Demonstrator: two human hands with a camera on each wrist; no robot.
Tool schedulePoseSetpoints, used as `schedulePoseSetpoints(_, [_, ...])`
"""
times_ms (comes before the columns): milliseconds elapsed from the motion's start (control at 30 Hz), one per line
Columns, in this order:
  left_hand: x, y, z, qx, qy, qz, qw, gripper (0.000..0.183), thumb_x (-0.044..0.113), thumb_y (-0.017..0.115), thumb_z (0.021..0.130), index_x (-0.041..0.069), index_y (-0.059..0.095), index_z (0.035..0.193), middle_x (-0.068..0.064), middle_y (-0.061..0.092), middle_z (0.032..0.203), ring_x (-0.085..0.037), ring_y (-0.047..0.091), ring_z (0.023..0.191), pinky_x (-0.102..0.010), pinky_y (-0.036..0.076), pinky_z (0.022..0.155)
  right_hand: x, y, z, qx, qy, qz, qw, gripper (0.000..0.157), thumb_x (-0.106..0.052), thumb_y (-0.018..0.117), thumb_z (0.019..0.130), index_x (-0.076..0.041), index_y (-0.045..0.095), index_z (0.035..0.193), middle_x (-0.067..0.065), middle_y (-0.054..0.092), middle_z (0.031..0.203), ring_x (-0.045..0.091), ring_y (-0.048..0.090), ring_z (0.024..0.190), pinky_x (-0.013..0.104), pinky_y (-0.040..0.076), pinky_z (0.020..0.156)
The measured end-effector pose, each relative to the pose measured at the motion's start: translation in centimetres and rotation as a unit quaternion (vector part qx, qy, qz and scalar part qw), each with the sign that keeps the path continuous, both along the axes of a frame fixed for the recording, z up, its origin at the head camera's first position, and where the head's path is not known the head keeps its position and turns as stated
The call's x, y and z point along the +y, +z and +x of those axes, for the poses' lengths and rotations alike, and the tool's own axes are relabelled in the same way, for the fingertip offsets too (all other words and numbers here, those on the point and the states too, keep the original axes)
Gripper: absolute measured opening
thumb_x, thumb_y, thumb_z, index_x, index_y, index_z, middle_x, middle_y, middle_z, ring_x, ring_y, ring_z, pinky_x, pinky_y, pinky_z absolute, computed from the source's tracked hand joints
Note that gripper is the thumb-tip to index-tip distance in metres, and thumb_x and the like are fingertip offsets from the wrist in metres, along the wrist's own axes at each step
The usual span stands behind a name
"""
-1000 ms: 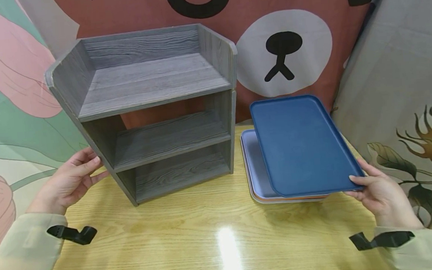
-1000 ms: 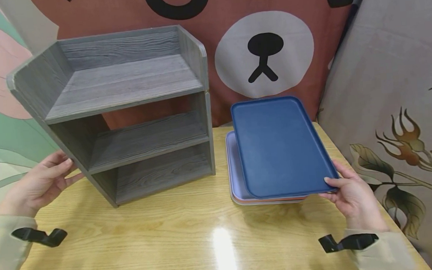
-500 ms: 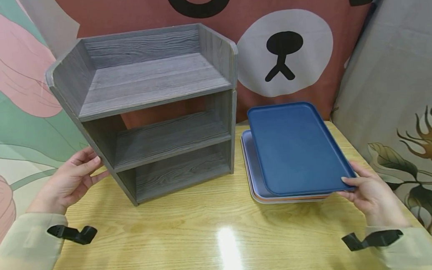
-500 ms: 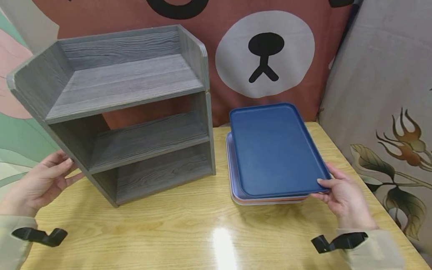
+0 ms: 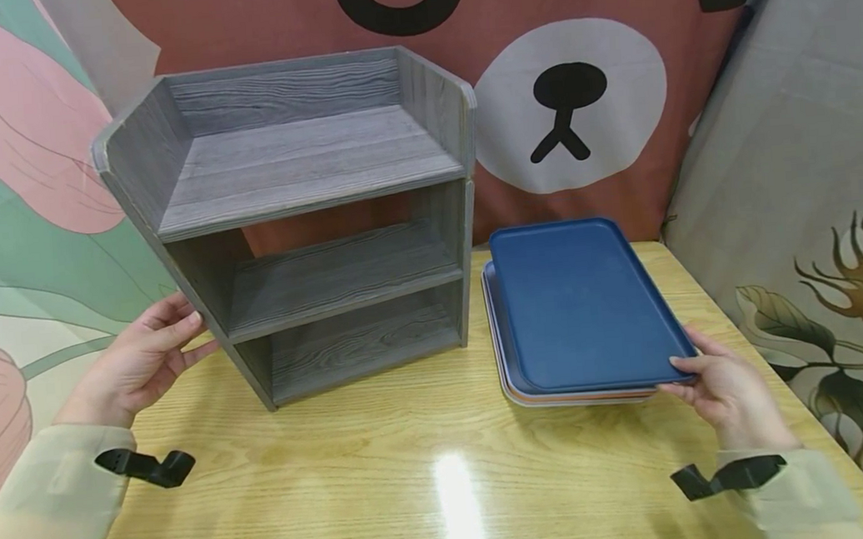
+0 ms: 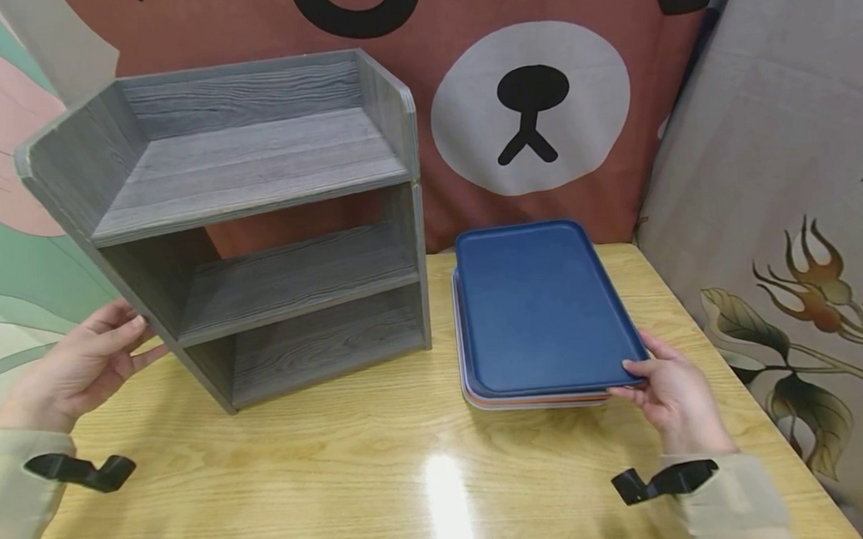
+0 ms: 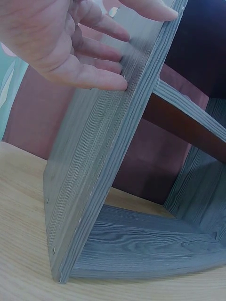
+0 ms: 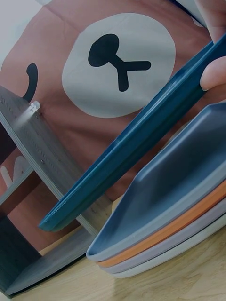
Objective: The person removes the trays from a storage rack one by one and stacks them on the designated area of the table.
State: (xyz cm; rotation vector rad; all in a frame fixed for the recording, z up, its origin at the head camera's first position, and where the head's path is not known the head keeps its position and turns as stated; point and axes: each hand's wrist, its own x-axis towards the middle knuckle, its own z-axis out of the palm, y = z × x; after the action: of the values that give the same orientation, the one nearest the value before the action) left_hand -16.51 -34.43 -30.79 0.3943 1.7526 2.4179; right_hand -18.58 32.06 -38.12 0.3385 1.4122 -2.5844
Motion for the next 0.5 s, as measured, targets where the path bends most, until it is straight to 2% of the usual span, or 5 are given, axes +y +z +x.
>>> schedulePoseSetpoints(33, [0.0,0.0,0.0,0.000,0.000,0.001,1.0000,0.040,-0.002,0.042,0.100,0.014,0.047,0.137,-0.001,0.055,0.124,-0.014,0.062,0.108,-0.032,0.054,0.087,-0.1,0.0,0.0,-0.001,0.001,0.003,1.000,0.087,0.018,0.044,0.091,-0.028,0.005,0.153,-0.007,0.067,0.088,0.015,0.068,0.081,0.040,0.059,0.059])
schedulePoseSetpoints(133, [0.0,0.0,0.0,0.000,-0.001,0.001,1.0000,0.041,-0.002,0.042,0.100,0.014,0.047,0.137,-0.001,0.055,0.124,-0.014,0.062,0.108,-0.032,0.054,0.087,-0.4,-0.1,-0.1,-0.004,0.001,0.008,1.000,0.087,0.018,0.043,0.091,-0.025,0.002,0.154,-0.007,0.066,0.088,0.015,0.067,0.081,0.040,0.059,0.059])
schedulePoseSetpoints(500, [0.1,0.0,0.0,-0.002,0.005,-0.007,1.0000,0.040,-0.001,0.043,0.100,0.014,0.046,0.137,-0.001,0.054,0.124,-0.013,0.062,0.107,-0.031,0.054,0.087,-1.2,-0.4,-0.5,-0.026,-0.013,0.031,0.999,0.086,0.018,0.043,0.090,-0.021,0.002,0.155,-0.007,0.067,0.085,0.013,0.068,0.079,0.039,0.059,0.059])
